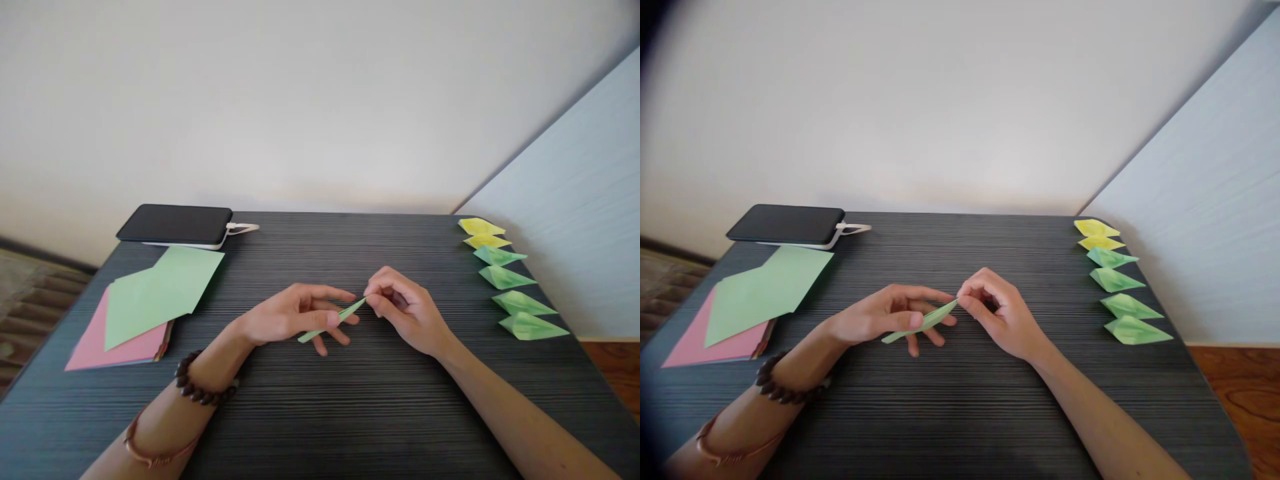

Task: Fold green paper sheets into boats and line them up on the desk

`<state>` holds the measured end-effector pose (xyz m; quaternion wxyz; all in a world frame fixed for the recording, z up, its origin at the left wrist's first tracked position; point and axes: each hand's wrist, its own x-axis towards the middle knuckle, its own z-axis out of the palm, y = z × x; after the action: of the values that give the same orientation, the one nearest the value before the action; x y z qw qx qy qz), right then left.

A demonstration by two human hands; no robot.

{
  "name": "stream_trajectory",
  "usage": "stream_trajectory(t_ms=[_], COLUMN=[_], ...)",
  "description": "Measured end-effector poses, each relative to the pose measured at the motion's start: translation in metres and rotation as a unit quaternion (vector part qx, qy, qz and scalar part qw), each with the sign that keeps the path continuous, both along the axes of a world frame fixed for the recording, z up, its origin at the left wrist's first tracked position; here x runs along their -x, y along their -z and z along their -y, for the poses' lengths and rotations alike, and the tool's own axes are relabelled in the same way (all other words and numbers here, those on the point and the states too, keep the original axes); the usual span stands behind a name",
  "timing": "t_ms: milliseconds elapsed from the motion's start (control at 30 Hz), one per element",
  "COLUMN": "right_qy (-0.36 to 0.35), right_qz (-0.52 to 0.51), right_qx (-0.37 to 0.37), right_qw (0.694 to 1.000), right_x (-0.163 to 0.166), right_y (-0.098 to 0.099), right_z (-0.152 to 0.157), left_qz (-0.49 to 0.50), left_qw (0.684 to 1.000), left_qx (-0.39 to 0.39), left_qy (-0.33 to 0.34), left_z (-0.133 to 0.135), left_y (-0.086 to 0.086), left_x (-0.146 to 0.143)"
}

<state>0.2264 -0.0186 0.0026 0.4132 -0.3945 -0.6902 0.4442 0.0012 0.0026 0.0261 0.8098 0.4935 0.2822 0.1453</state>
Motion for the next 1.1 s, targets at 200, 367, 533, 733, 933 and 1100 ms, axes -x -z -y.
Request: stream_trajectory(t_ms=[200, 367, 533, 733, 933, 1100], right_qy=[0.026, 0.021, 0.021, 0.048, 0.082, 0.112], right_qz=[-0.092, -0.06, -0.025, -0.008, 0.095, 0.202], right_qx=[0.105, 0.125, 0.121, 0.11, 0.058, -0.07], right_qw=[0.99, 0.99, 0.992, 0.993, 0.99, 0.971], right_x=[0.012, 0.017, 0.017, 0.019, 0.026, 0.026], right_y=[0.002, -0.002, -0.003, -0.002, -0.01, -0.009], right_z=[0.009, 0.012, 0.012, 0.014, 0.019, 0.02], left_qz=[-0.023, -0.041, -0.033, -0.04, -0.087, -0.115], left_qw=[0.993, 0.985, 0.986, 0.979, 0.934, 0.878], left_qx=[-0.075, -0.122, -0.115, -0.123, -0.28, -0.408], left_qy=[-0.094, -0.111, -0.117, -0.158, -0.204, -0.224], left_z=[0.002, 0.006, 0.008, 0.009, 0.022, 0.029], left_y=[0.009, 0.01, 0.013, 0.018, 0.019, 0.021], left_x=[-0.008, -0.014, -0.016, -0.015, -0.028, -0.037])
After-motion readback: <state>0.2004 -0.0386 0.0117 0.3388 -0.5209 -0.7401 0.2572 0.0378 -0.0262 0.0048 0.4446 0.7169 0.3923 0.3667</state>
